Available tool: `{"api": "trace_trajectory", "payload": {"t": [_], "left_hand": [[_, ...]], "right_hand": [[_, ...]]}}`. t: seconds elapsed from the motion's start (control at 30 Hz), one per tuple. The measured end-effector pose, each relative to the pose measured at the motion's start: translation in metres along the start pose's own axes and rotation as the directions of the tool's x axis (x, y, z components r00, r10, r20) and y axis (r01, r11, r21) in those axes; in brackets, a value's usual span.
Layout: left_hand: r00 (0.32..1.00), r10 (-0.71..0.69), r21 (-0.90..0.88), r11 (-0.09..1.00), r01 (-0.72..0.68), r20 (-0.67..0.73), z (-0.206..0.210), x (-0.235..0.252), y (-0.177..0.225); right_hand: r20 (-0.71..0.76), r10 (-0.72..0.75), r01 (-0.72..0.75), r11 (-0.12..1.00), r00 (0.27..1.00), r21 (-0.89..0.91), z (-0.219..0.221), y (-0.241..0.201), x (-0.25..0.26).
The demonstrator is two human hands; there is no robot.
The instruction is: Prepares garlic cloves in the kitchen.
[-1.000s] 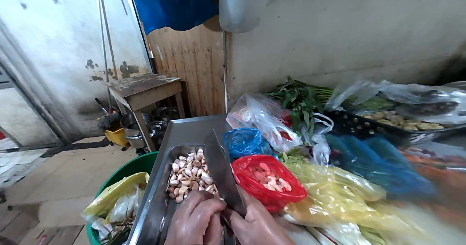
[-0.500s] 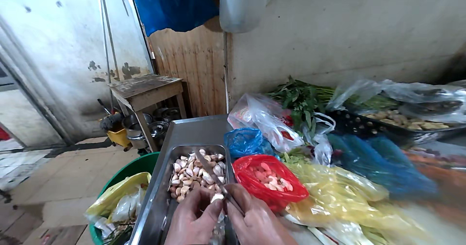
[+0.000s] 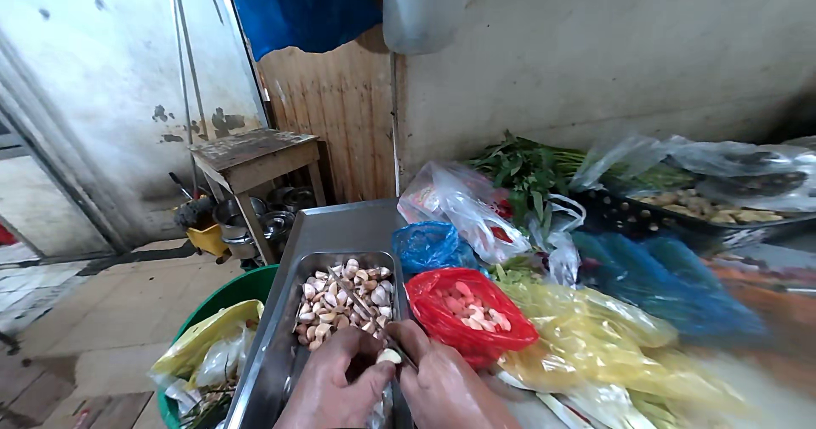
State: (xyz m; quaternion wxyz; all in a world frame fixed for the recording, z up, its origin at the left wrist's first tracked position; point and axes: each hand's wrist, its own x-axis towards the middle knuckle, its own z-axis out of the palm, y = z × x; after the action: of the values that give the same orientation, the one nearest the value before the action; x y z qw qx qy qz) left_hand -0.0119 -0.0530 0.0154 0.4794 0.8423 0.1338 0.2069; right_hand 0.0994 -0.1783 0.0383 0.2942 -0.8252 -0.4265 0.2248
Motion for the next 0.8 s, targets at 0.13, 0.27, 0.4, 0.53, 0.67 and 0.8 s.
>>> {"api": "trace_trajectory", "payload": {"t": [0.13,0.27,0.4,0.53,0.67,0.8], "left_hand": [[0.976,-0.198,-0.094,0.974,0.206,0.094,-0.004,0.004,0.0],[0.964,-0.247,-0.267,0.927,0.263,0.095,-0.001,0.006,-0.002],[0.96,-0.239,-0.394,0.876,0.279,0.148,-0.004,0.008,-0.004],[0.95,-0.274,-0.413,0.856,0.312,0.149,-0.004,0.007,-0.002],[0.957,-0.243,-0.462,0.839,0.289,0.158,-0.005,0.006,-0.004],[0.953,-0.236,-0.478,0.826,0.299,0.189,-0.008,0.005,-0.004]], "right_hand": [[-0.037,-0.025,0.025,1.0,0.999,-0.01,0.001,0.004,0.001],[-0.237,-0.228,0.229,0.973,0.944,-0.023,0.013,0.015,-0.002],[-0.31,-0.316,0.314,0.948,0.897,-0.059,0.017,0.02,-0.001],[-0.245,-0.256,0.261,0.965,0.935,-0.013,0.013,0.018,-0.002],[-0.201,-0.136,0.155,0.985,0.97,0.08,0.005,0.014,-0.002],[-0.245,-0.06,0.094,0.987,0.968,0.128,0.0,0.021,0.004]]}}
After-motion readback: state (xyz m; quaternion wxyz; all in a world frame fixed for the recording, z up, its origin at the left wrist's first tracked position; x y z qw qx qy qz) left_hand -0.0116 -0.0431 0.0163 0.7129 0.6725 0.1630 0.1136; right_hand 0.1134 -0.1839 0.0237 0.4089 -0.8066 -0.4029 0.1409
